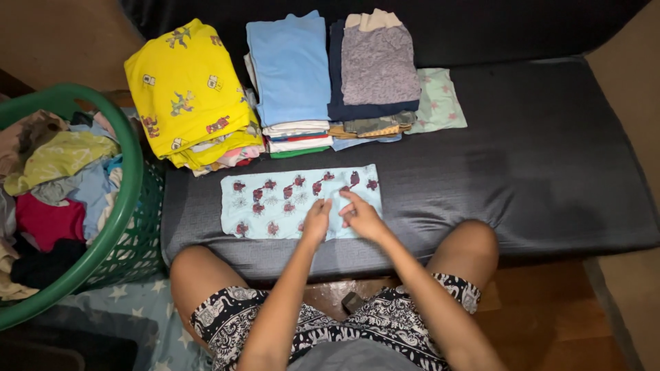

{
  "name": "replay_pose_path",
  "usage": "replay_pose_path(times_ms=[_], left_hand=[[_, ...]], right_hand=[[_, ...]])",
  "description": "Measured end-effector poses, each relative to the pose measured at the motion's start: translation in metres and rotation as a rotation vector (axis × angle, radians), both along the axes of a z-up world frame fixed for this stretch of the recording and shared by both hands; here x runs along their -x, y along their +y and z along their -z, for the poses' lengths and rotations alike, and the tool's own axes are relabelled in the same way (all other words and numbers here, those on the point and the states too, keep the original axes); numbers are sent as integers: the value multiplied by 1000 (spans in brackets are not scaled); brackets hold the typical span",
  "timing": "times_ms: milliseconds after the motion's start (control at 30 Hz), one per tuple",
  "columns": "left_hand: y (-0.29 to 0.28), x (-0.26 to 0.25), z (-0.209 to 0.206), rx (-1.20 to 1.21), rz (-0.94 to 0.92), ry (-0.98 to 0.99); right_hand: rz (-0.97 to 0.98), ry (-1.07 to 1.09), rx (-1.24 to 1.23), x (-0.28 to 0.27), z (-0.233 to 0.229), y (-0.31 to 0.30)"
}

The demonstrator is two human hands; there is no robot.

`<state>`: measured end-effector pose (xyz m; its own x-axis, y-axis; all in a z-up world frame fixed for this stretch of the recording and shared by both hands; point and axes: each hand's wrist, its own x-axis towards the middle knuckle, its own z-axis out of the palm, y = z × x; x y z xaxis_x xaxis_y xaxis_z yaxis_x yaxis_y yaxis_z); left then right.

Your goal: Folding various items of laundry and stacking them on a bench.

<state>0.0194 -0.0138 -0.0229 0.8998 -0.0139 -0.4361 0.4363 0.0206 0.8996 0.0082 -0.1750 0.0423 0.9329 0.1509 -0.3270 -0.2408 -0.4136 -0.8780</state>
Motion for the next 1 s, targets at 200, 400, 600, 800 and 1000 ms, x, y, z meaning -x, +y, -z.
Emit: replay_pose_path(times_ms=[200, 400, 600, 800, 1000], left_hand=[[-7, 8, -13, -204, 22, -213], [1, 11, -11, -287, 71, -411], [-9, 32, -52, -814, 70, -494], [-39, 32, -40, -1018, 308, -336], [-74, 28, -28, -838, 422, -208]], right_hand=[[171, -189, 94, 3, 46, -12], [388, -377, 514, 5, 37, -31], [372, -226, 356, -2, 74, -39], [509, 112, -466, 2, 54, -50], [568, 101, -628, 6, 41, -82]])
